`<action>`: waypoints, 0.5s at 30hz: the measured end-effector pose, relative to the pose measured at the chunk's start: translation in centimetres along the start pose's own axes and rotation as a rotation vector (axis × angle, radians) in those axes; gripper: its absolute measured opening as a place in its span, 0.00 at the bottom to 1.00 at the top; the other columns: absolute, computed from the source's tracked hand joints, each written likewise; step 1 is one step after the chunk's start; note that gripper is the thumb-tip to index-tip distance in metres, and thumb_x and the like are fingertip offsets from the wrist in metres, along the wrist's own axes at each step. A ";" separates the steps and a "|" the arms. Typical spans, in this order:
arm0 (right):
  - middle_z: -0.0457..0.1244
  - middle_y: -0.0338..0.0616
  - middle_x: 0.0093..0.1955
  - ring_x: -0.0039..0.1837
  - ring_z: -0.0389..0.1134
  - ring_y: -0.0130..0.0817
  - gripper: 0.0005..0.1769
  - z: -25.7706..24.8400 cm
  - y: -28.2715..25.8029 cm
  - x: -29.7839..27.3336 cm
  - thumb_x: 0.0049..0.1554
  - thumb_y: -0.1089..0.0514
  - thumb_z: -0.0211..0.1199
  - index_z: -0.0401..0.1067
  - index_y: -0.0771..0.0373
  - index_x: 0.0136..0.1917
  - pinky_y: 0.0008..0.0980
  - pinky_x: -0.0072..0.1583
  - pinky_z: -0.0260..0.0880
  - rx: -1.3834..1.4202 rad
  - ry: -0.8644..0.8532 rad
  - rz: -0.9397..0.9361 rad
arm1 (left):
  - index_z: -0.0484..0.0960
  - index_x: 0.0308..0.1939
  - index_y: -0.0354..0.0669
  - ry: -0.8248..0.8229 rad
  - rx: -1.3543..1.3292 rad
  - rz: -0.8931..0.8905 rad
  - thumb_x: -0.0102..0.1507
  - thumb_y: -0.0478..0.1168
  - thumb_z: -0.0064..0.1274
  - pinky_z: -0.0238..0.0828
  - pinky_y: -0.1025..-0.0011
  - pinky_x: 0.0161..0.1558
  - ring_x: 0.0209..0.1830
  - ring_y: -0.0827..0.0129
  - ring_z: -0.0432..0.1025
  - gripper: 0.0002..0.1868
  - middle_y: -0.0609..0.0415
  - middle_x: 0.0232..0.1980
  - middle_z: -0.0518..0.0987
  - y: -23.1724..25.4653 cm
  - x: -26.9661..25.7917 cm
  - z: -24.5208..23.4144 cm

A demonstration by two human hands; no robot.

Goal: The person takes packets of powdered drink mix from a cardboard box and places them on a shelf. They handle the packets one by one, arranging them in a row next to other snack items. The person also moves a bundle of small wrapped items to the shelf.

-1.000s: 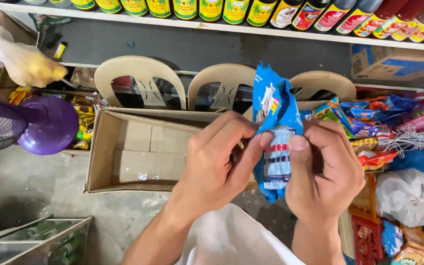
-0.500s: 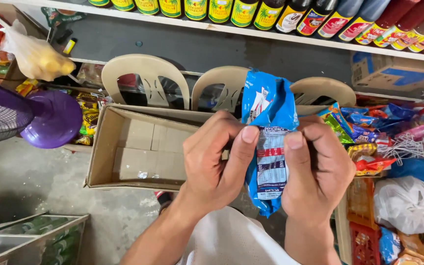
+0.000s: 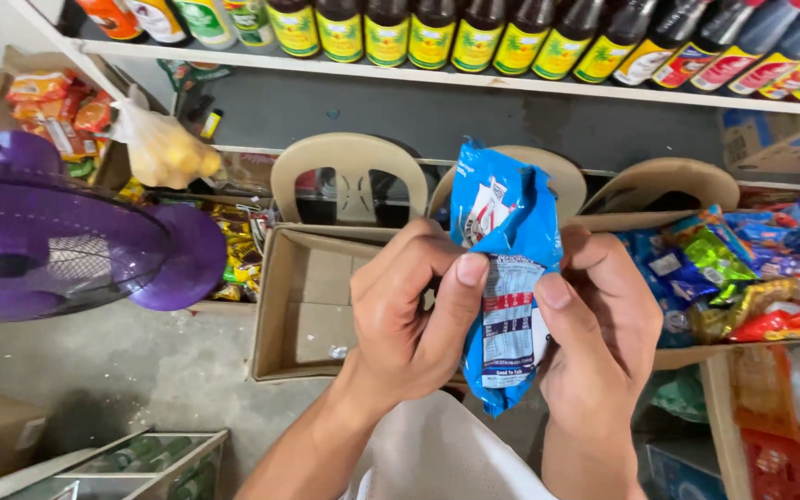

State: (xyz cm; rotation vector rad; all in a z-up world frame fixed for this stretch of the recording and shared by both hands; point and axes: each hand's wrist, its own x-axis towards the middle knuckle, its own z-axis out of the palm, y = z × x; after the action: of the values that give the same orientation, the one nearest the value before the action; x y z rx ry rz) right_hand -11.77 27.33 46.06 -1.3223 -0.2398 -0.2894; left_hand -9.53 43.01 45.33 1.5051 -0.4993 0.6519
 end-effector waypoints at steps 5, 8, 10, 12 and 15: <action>0.64 0.42 0.49 0.49 0.62 0.20 0.06 6.2 2.2 -0.5 0.69 0.65 0.58 0.66 0.71 0.52 0.20 0.54 0.62 -0.064 0.018 -0.037 | 0.75 0.39 0.35 -0.016 -0.041 -0.019 0.75 0.34 0.53 0.62 0.76 0.33 0.29 0.72 0.65 0.10 0.53 0.32 0.73 -1.0 0.4 -6.2; 0.63 0.41 0.47 0.47 0.60 0.20 0.07 8.8 3.0 -0.5 0.70 0.66 0.59 0.65 0.70 0.49 0.20 0.52 0.61 -0.137 0.083 -0.027 | 0.75 0.39 0.35 -0.025 -0.067 -0.053 0.75 0.35 0.52 0.62 0.75 0.33 0.29 0.73 0.65 0.10 0.53 0.32 0.73 -1.3 0.9 -8.7; 0.63 0.41 0.46 0.46 0.59 0.19 0.08 10.3 3.3 -0.5 0.70 0.67 0.59 0.65 0.69 0.48 0.20 0.51 0.60 -0.167 0.112 -0.017 | 0.75 0.39 0.35 -0.028 -0.076 -0.081 0.75 0.35 0.52 0.61 0.76 0.32 0.28 0.73 0.65 0.10 0.53 0.32 0.72 -1.5 1.0 -9.8; 0.63 0.40 0.46 0.46 0.59 0.20 0.08 11.5 3.4 0.1 0.70 0.66 0.59 0.65 0.69 0.47 0.20 0.51 0.60 -0.210 0.083 -0.065 | 0.74 0.39 0.35 -0.018 -0.087 -0.086 0.75 0.35 0.52 0.63 0.76 0.33 0.29 0.73 0.66 0.10 0.54 0.32 0.72 -2.0 1.6 -10.4; 0.62 0.39 0.45 0.46 0.58 0.20 0.09 12.0 3.7 0.7 0.71 0.66 0.59 0.65 0.68 0.47 0.20 0.51 0.59 -0.241 0.075 -0.077 | 0.73 0.38 0.35 -0.005 -0.097 -0.118 0.76 0.35 0.51 0.62 0.76 0.33 0.29 0.73 0.64 0.11 0.54 0.32 0.71 -2.4 1.8 -10.9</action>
State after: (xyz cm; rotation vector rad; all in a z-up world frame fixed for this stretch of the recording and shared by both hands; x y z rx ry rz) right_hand -9.98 39.81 45.71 -1.5387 -0.1972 -0.4425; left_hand -7.61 54.12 44.56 1.4338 -0.4365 0.5244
